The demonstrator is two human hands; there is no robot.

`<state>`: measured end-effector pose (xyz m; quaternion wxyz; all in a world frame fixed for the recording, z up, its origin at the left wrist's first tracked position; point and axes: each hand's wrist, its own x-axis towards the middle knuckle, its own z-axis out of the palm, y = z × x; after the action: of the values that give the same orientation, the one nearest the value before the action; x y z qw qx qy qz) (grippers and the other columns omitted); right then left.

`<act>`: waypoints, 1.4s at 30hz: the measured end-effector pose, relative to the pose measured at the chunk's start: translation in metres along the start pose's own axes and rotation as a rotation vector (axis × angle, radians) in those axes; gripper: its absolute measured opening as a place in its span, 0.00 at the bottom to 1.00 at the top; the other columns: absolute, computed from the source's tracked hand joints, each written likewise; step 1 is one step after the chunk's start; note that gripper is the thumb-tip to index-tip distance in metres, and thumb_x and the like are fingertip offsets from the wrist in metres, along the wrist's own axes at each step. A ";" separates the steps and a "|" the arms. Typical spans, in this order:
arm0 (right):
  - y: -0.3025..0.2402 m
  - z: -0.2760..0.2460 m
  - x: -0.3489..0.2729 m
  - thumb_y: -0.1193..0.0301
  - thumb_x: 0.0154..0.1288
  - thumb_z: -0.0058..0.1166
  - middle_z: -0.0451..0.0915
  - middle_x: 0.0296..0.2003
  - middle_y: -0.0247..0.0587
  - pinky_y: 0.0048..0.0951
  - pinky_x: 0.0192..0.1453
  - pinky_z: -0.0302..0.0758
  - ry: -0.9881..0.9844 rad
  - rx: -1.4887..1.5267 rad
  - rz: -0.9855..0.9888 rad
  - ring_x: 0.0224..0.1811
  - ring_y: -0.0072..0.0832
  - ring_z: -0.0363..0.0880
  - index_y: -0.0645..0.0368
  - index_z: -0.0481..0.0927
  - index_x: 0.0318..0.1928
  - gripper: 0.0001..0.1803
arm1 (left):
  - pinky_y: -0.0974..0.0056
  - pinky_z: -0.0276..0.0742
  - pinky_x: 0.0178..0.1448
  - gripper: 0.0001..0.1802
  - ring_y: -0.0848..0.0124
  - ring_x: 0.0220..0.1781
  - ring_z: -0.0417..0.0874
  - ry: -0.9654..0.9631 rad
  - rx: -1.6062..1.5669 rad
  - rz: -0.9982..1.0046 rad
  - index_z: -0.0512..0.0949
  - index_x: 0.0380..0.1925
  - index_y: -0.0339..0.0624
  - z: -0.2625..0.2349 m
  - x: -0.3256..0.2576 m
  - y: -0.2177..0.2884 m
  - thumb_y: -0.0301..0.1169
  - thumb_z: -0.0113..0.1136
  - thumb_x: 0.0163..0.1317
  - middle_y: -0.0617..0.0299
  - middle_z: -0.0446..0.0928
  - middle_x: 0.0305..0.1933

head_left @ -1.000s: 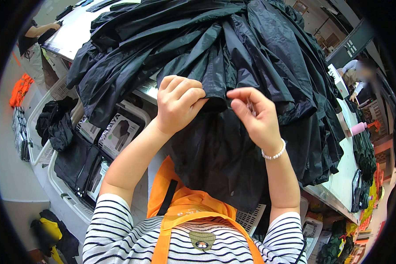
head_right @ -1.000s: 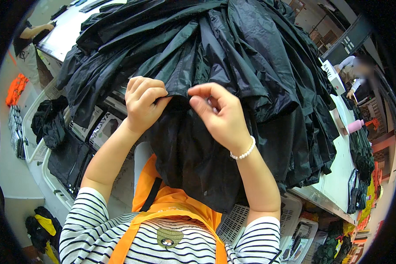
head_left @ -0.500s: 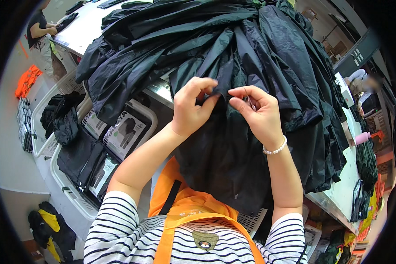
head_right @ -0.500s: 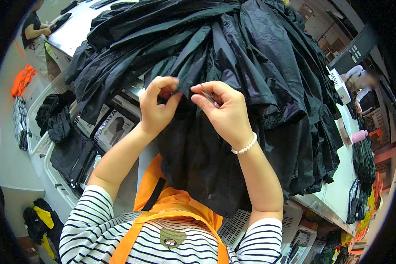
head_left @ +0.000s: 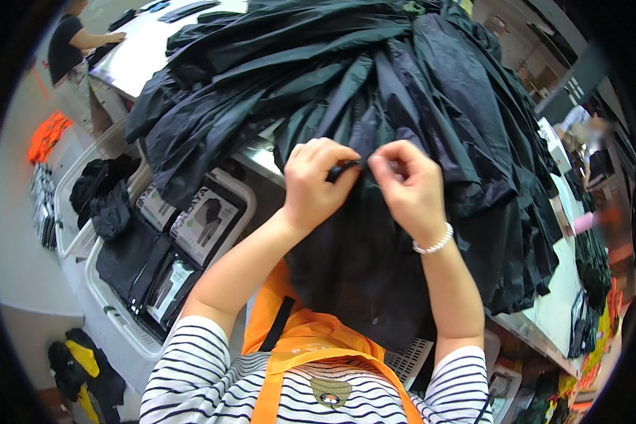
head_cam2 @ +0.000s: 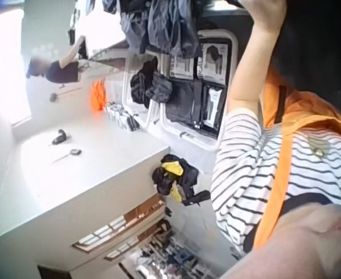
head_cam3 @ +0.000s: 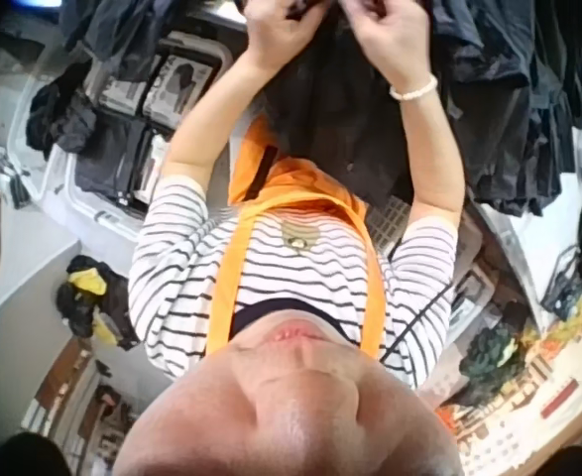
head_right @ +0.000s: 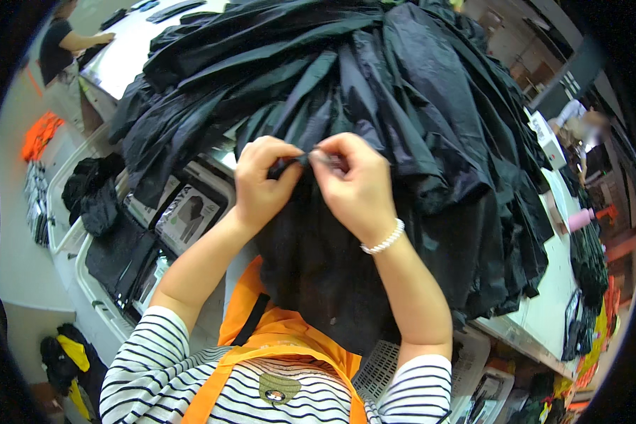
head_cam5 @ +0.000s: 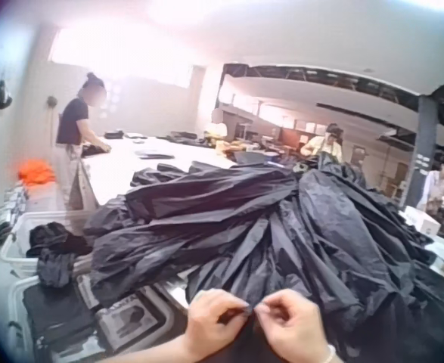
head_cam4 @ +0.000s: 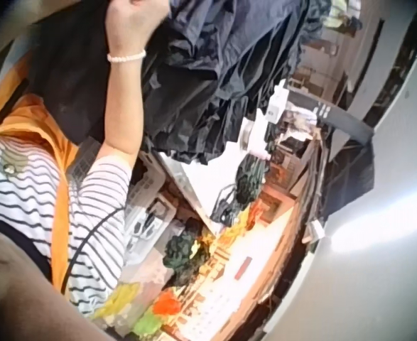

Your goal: The person repeatedly picks up black fabric pieces from a pile, uses a small tool to trim loose threads or edges, and places the items back on the pile. The process is repeated for multiple pieces throughout the clip.

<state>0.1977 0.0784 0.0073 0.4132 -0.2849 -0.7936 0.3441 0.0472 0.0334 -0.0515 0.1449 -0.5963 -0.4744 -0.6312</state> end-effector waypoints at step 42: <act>0.017 0.011 0.027 0.73 0.70 0.50 0.81 0.33 0.31 0.15 0.40 0.69 -0.237 0.371 -0.007 0.33 0.14 0.72 0.61 0.78 0.52 0.12 | 0.63 0.75 0.53 0.12 0.59 0.49 0.81 -0.189 -0.028 -0.245 0.82 0.36 0.36 -0.061 -0.029 0.030 0.18 0.66 0.49 0.51 0.79 0.46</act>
<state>0.1774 0.1054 0.0016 0.3635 -0.1587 -0.7607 0.5138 0.0391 -0.0404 -0.0550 0.0131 -0.5926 -0.5463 -0.5917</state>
